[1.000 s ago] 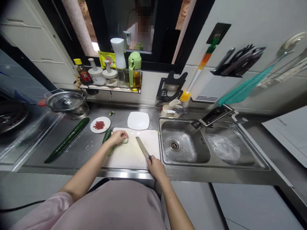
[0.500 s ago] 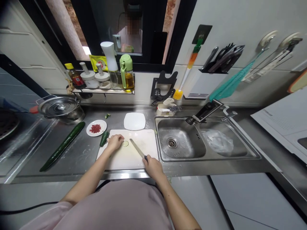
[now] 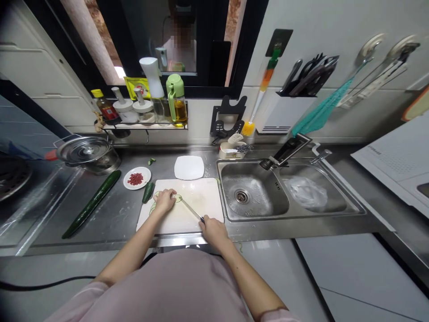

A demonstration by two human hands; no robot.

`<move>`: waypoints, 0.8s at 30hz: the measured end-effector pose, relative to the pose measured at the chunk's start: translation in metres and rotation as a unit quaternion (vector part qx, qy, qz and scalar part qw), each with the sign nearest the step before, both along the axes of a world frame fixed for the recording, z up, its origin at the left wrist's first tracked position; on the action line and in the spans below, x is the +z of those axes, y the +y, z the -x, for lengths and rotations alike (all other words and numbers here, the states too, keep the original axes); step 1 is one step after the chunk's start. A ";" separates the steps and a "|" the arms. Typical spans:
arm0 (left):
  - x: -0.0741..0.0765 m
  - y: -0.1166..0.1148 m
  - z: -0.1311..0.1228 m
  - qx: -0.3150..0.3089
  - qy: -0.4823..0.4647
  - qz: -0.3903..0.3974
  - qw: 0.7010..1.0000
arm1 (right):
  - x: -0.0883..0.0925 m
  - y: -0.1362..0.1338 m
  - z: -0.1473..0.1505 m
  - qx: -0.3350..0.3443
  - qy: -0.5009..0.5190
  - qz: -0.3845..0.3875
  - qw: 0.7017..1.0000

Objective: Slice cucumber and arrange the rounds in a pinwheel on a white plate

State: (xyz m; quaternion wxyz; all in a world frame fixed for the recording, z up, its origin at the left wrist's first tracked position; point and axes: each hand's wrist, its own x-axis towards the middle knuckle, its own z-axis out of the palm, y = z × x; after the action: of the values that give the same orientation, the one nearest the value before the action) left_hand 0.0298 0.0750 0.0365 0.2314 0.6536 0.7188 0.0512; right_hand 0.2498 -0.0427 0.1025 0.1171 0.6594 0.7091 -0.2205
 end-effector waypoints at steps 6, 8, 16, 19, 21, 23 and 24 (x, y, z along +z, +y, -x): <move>-0.001 0.002 0.001 -0.003 -0.001 0.000 1.000 | 0.004 0.005 -0.004 0.025 -0.009 0.000 1.000; -0.001 0.002 0.002 -0.003 -0.001 0.001 1.000 | 0.006 0.007 -0.006 0.028 -0.011 0.005 1.000; -0.002 0.004 0.003 -0.002 -0.008 0.005 1.000 | 0.007 0.020 -0.012 0.053 -0.007 0.027 0.998; -0.002 0.004 0.004 -0.002 -0.010 0.006 1.000 | 0.004 0.024 -0.013 0.056 -0.011 0.028 0.998; -0.002 0.004 0.004 -0.001 -0.011 0.006 1.000 | 0.002 0.026 -0.011 0.056 -0.012 0.028 0.998; -0.003 0.004 0.004 0.000 -0.014 0.003 1.000 | 0.000 0.027 -0.009 0.054 -0.012 0.029 0.998; -0.003 0.003 0.005 0.000 -0.016 0.002 1.000 | 0.000 0.028 -0.008 0.054 -0.012 0.029 0.998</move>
State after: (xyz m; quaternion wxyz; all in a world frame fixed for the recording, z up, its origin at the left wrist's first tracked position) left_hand 0.0253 0.0785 0.0337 0.2444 0.6522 0.7151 0.0598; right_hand 0.2574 -0.0146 0.1022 0.1562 0.6193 0.7354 -0.2264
